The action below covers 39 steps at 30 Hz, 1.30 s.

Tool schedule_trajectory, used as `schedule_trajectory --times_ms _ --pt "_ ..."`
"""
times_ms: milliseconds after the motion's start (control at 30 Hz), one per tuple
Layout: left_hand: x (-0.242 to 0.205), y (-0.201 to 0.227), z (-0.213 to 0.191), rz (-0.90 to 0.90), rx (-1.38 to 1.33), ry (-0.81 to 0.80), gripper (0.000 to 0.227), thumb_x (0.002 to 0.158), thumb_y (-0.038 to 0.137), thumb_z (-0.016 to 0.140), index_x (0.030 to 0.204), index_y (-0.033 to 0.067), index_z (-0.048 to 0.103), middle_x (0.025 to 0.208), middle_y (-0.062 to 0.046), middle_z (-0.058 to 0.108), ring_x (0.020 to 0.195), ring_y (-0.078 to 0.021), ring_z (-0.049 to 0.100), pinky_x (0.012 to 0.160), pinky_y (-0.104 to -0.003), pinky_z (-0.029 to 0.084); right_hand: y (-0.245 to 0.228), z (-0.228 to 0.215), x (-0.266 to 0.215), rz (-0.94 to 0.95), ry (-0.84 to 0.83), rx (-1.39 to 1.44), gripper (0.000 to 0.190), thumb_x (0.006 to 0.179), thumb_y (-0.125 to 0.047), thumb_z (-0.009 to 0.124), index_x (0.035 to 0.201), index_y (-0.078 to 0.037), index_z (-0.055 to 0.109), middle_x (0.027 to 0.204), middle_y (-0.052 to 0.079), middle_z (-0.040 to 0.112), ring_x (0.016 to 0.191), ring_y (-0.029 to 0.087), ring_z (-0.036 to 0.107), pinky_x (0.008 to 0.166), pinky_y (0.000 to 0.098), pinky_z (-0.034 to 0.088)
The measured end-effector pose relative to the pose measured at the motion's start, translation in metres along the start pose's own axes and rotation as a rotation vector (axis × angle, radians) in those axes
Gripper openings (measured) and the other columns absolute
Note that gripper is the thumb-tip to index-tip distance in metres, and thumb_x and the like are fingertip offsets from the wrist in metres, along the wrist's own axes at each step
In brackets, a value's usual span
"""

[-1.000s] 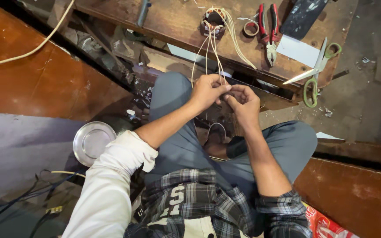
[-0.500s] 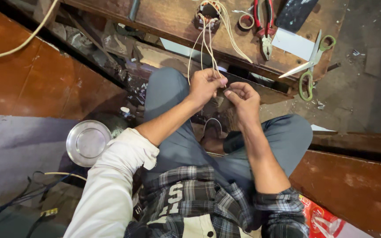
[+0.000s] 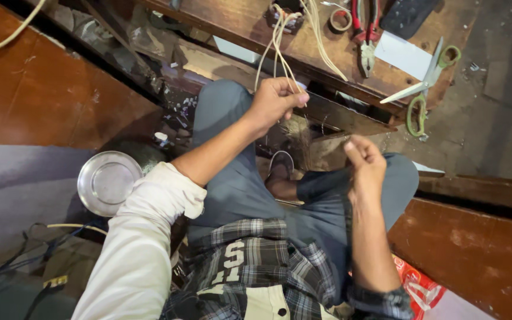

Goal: The person sits on the floor and twists multiple thin wires together by hand. They then use a match to heat the twisted wire ends, likely to fuse or seal them. The person handles a small green box, matches, and a smartphone during the process.

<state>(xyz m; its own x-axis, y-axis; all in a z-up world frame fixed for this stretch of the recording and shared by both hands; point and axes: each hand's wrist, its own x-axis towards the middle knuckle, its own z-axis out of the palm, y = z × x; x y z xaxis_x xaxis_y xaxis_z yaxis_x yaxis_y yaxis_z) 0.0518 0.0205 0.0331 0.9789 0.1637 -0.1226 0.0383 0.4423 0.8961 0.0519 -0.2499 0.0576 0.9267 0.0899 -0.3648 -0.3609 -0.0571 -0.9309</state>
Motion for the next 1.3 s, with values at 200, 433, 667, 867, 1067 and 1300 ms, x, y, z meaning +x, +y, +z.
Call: schedule_trajectory --times_ms 200,433,667,867,1067,1300 --pt "-0.007 0.014 -0.002 -0.068 0.102 -0.055 0.011 0.093 0.01 0.076 0.092 0.0018 0.069 0.08 -0.003 0.07 0.058 -0.0064 0.06 0.05 -0.02 0.044 -0.019 0.034 0.033 -0.012 -0.25 0.145 0.024 0.094 -0.005 0.07 0.118 -0.002 0.068 0.102 0.005 0.075 0.092 0.012 0.07 0.081 0.0239 0.057" --pt "-0.011 0.006 -0.001 0.023 0.102 -0.084 0.008 0.095 0.009 0.073 0.093 0.0032 0.068 0.08 -0.001 0.069 0.066 -0.006 0.064 0.058 -0.022 0.052 -0.02 0.08 0.037 0.055 -0.471 0.174 0.024 0.096 -0.003 0.07 0.119 -0.001 0.064 0.099 0.006 0.074 0.086 0.013 0.069 0.075 0.0255 0.057" --pt "-0.006 -0.016 0.001 0.061 0.094 -0.029 0.009 0.095 0.007 0.074 0.091 0.0024 0.067 0.081 -0.001 0.068 0.064 -0.0054 0.061 0.058 -0.021 0.052 -0.006 0.079 0.03 -0.072 -0.394 0.154 0.033 0.093 0.003 0.069 0.118 -0.004 0.049 0.092 0.01 0.073 0.077 0.016 0.069 0.068 0.0308 0.059" --pt "0.007 -0.015 -0.004 0.061 0.032 0.104 0.009 0.093 0.008 0.074 0.092 0.0043 0.066 0.079 -0.001 0.068 0.06 -0.0054 0.061 0.053 -0.02 0.048 0.022 0.033 -0.005 -0.066 -0.291 -0.005 0.029 0.093 0.005 0.075 0.118 -0.002 0.061 0.096 0.004 0.068 0.085 0.012 0.063 0.074 0.0248 0.05" --pt "0.011 0.017 -0.032 -0.003 0.087 -0.009 0.008 0.094 0.009 0.076 0.094 0.0053 0.069 0.079 -0.001 0.07 0.06 -0.0061 0.063 0.052 -0.02 0.047 0.023 -0.005 -0.013 0.021 -0.091 -0.125 0.028 0.09 -0.001 0.072 0.118 -0.003 0.068 0.102 0.005 0.073 0.093 0.013 0.069 0.086 0.0269 0.055" --pt "0.0 0.02 -0.009 -0.026 0.19 -0.092 0.009 0.094 0.01 0.076 0.094 0.0054 0.068 0.082 -0.001 0.071 0.062 -0.0057 0.064 0.054 -0.02 0.05 -0.013 0.039 0.033 -0.072 -0.312 0.085 0.027 0.094 -0.004 0.069 0.12 0.001 0.063 0.107 0.008 0.076 0.1 0.015 0.071 0.092 0.0281 0.055"
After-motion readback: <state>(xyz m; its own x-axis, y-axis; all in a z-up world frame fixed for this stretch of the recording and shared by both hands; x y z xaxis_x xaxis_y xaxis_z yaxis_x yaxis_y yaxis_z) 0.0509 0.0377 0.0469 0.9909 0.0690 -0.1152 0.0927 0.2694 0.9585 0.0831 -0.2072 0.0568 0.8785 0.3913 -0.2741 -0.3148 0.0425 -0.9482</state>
